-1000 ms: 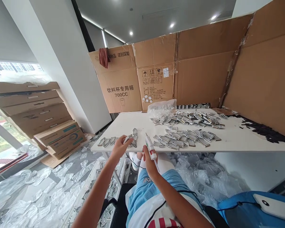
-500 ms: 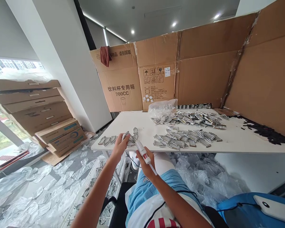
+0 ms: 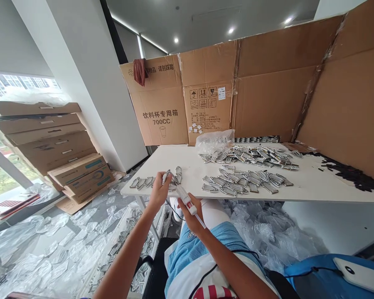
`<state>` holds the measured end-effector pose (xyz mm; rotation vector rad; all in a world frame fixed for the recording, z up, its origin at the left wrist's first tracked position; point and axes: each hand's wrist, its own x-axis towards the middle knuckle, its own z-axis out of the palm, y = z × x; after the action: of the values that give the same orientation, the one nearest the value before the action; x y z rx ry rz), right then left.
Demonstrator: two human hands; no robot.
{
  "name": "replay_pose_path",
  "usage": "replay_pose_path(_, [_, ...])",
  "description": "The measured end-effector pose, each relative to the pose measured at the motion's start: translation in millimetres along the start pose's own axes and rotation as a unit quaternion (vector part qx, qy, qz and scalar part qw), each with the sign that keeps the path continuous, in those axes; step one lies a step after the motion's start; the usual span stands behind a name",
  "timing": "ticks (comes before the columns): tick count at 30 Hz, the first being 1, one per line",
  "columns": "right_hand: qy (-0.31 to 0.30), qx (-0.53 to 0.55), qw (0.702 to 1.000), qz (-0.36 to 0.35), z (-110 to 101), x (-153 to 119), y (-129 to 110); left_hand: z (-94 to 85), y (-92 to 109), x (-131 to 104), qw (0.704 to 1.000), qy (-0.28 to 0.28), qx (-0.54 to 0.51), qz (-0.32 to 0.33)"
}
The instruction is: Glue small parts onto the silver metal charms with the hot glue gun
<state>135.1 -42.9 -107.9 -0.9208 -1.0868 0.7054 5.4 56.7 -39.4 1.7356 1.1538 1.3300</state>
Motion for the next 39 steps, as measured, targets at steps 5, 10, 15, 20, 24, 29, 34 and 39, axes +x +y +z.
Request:
replay_pose_path(5, [0.008, 0.003, 1.0, 0.001, 0, 0, 2, -1.7, 0, -1, 0.999, 0.006, 0.029, 0.027])
replay_pose_path(10, [0.01, -0.002, 1.0, 0.012, -1, -1, 2, -0.8, 1, -2, 0.996, 0.008, 0.066, 0.063])
replay_pose_path(15, [0.016, -0.005, 1.0, 0.022, -3, -2, 4, 0.5, 3, -4, 0.995, 0.001, 0.077, 0.067])
replay_pose_path(20, [0.03, -0.025, 0.999, 0.018, -2, -3, 9, 1.6, 6, -6, 0.993, 0.005, 0.092, 0.069])
replay_pose_path(24, [0.042, -0.038, 0.998, 0.023, -1, -1, 16, 3.0, 11, -9, 0.991, 0.007, 0.104, 0.082])
replay_pose_path(29, [0.053, -0.05, 0.997, 0.036, -1, 1, 19, 4.1, 15, -11, 0.988, 0.007, 0.12, 0.101])
replay_pose_path(34, [0.054, -0.053, 0.996, 0.037, -3, 1, 16, 4.2, 14, -10, 0.988, 0.002, 0.123, 0.098])
replay_pose_path(39, [0.057, -0.05, 0.996, 0.048, -3, 0, 16, 4.2, 15, -10, 0.987, 0.0, 0.126, 0.096])
